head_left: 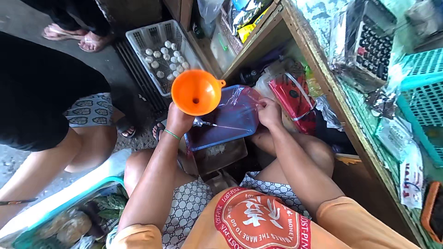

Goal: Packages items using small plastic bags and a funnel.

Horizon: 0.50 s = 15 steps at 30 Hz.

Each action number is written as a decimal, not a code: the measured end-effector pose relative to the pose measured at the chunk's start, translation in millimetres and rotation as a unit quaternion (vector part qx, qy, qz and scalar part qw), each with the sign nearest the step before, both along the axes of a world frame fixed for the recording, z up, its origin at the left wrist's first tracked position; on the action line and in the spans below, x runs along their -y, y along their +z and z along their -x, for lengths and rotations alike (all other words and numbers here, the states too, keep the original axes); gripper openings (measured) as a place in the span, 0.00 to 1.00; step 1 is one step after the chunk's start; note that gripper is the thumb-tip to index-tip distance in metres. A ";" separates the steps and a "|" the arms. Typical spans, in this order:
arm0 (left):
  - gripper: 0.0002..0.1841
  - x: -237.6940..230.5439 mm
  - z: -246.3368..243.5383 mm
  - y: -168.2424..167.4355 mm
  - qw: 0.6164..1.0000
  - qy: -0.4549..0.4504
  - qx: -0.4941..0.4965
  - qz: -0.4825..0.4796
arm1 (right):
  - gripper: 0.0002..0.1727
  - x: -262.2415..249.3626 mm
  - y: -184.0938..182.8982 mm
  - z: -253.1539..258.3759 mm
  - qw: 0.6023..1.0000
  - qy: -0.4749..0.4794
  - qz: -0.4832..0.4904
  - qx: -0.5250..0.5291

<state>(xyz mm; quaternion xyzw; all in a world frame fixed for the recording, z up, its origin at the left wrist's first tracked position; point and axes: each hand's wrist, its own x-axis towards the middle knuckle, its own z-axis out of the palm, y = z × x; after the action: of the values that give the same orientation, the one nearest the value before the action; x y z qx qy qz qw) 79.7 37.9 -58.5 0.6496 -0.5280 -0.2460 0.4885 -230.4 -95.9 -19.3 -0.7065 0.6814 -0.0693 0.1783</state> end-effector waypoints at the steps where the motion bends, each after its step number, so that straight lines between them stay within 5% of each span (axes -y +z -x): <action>1: 0.18 1.9 -0.4 1.3 1.000 0.005 0.007 -0.021 | 0.15 0.8 1.7 -4.8 0.999 0.001 0.033 0.025; 4: 0.14 7.0 -1.2 5.1 0.997 0.024 0.016 -0.065 | 0.17 -5.9 -4.7 -40.1 0.991 0.062 0.061 0.100; 6: 0.14 8.6 -1.5 3.0 0.998 0.024 0.010 -0.055 | 0.14 -15.0 -32.6 -72.8 0.986 0.125 -0.040 0.099; 10: 0.13 11.5 -1.2 -1.7 0.999 0.028 0.002 -0.037 | 0.15 -33.8 -144.0 -110.8 0.949 0.167 -0.264 -0.030; 15: 0.14 13.3 -1.8 -10.4 0.999 0.031 0.000 -0.038 | 0.14 -44.6 -194.7 -119.4 0.925 0.202 -0.287 -0.141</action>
<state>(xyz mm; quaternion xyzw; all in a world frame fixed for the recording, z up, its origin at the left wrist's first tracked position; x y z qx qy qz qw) 81.4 24.5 -68.9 0.6839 -0.4981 -0.2505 0.4705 -111.0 -51.4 -214.0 -0.7503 0.5327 0.2676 0.2857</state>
